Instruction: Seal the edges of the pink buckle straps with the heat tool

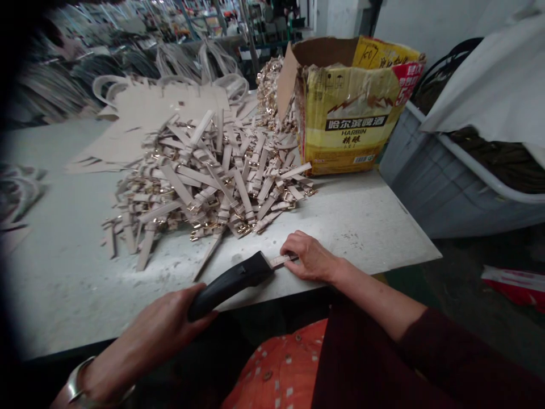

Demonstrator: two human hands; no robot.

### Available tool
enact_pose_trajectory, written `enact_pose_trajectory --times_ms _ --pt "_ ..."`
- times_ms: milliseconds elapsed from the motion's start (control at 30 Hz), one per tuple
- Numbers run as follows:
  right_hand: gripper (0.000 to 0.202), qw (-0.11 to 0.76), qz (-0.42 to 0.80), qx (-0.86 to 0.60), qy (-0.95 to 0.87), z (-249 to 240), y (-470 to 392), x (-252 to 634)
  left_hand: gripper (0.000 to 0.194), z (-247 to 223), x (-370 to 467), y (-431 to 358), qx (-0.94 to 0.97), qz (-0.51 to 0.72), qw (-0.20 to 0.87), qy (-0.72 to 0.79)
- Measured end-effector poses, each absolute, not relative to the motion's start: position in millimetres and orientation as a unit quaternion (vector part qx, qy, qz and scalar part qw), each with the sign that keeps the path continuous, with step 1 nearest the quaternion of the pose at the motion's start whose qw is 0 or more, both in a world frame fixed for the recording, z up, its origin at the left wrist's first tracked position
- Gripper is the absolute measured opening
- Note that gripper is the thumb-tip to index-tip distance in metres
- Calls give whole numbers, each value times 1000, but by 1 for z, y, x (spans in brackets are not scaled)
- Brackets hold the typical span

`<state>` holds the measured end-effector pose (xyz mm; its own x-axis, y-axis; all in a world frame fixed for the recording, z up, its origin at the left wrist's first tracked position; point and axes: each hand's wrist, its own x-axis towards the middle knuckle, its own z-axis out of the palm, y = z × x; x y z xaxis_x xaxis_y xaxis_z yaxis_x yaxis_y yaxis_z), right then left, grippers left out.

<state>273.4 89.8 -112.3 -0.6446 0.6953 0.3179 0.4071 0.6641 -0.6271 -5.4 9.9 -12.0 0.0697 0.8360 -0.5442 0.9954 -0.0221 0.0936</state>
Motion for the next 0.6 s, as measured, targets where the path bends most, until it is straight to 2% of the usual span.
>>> enact_pose_trajectory --times_ms 333,600 --pt "15 269 291 -309 -865 -111 91 276 26 -2 5 19 721 -216 175 634" --pt "14 256 288 -311 -869 -109 92 275 28 -5 -2 25 716 -206 212 632"
